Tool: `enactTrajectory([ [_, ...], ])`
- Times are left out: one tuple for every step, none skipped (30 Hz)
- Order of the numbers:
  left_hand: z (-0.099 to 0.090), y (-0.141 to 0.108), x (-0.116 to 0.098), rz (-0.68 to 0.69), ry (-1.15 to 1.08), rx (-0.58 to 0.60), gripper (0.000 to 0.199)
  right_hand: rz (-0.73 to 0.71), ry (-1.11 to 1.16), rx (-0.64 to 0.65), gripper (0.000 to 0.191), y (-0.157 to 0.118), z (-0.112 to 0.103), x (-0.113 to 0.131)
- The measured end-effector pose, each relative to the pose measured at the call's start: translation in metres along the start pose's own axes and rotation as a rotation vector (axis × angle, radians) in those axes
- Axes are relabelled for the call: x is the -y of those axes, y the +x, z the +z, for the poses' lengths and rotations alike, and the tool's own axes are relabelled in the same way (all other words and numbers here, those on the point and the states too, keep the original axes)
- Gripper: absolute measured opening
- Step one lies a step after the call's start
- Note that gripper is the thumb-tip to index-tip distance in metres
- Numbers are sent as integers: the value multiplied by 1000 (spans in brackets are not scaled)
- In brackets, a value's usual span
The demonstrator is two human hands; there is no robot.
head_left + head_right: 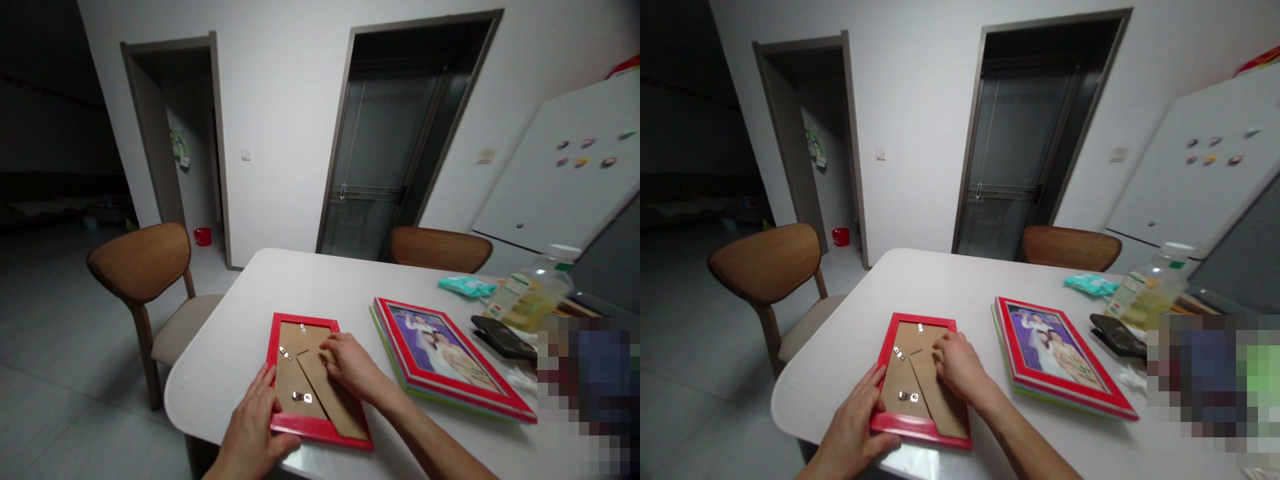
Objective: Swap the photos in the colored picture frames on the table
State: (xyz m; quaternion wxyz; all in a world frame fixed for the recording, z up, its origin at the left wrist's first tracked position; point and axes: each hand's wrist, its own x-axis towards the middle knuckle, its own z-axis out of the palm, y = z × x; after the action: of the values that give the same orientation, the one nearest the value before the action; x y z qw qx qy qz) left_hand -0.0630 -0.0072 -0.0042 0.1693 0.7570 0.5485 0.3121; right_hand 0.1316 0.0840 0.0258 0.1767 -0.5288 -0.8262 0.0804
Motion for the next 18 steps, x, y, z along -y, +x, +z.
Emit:
enactTrajectory([
  [0, 0, 0, -1, 0, -2, 23, 20, -27, 21, 25, -3, -2, -7],
  [0, 0, 0, -2, 3, -1, 23, 35, -47, 33, 24, -5, -3, -11],
  [0, 0, 0, -5, 9, 3, 23, 45, -57, 34, 23, -6, -2, -14],
  [0, 0, 0, -7, 16, 10, 23, 52, -62, 28, 23, -6, -1, -16],
  [0, 0, 0, -7, 22, 16, 23, 61, -66, 13, 22, -6, 1, -16],
  [0, 0, -1, -6, 26, 20, 22, 72, -72, -4, 23, -6, 4, -16],
  [0, 1, -1, -5, 29, 20, 22, 81, -78, -20, 22, -5, 5, -15],
  [0, 1, -1, -4, 29, 18, 22, 86, -84, -34, 22, -4, 7, -13],
  [0, 1, -1, -3, 28, 16, 22, 87, -87, -45, 22, -3, 8, -12],
  [0, 0, -1, -4, 27, 15, 22, 82, -87, -52, 22, -1, 9, -10],
  [0, 0, -1, -5, 25, 14, 22, 75, -84, -57, 22, 2, 10, -8],
  [0, 0, -1, -7, 24, 14, 22, 67, -79, -61, 22, 6, 12, -6],
  [0, -1, -1, -7, 23, 16, 21, 62, -73, -64, 23, 10, 14, -4],
  [0, -1, -1, -7, 24, 15, 21, 62, -68, -66, 23, 16, 16, -1],
  [1, -1, -1, -5, 26, 15, 21, 69, -64, -68, 23, 22, 19, 1],
  [1, -1, -1, -2, 29, 15, 21, 82, -63, -72, 24, 29, 23, 3],
  [1, -1, -1, 3, 32, 16, 22, 101, -64, -78, 24, 35, 27, 5],
  [1, 0, 0, 6, 36, 15, 22, 122, -66, -86, 24, 40, 31, 7],
])
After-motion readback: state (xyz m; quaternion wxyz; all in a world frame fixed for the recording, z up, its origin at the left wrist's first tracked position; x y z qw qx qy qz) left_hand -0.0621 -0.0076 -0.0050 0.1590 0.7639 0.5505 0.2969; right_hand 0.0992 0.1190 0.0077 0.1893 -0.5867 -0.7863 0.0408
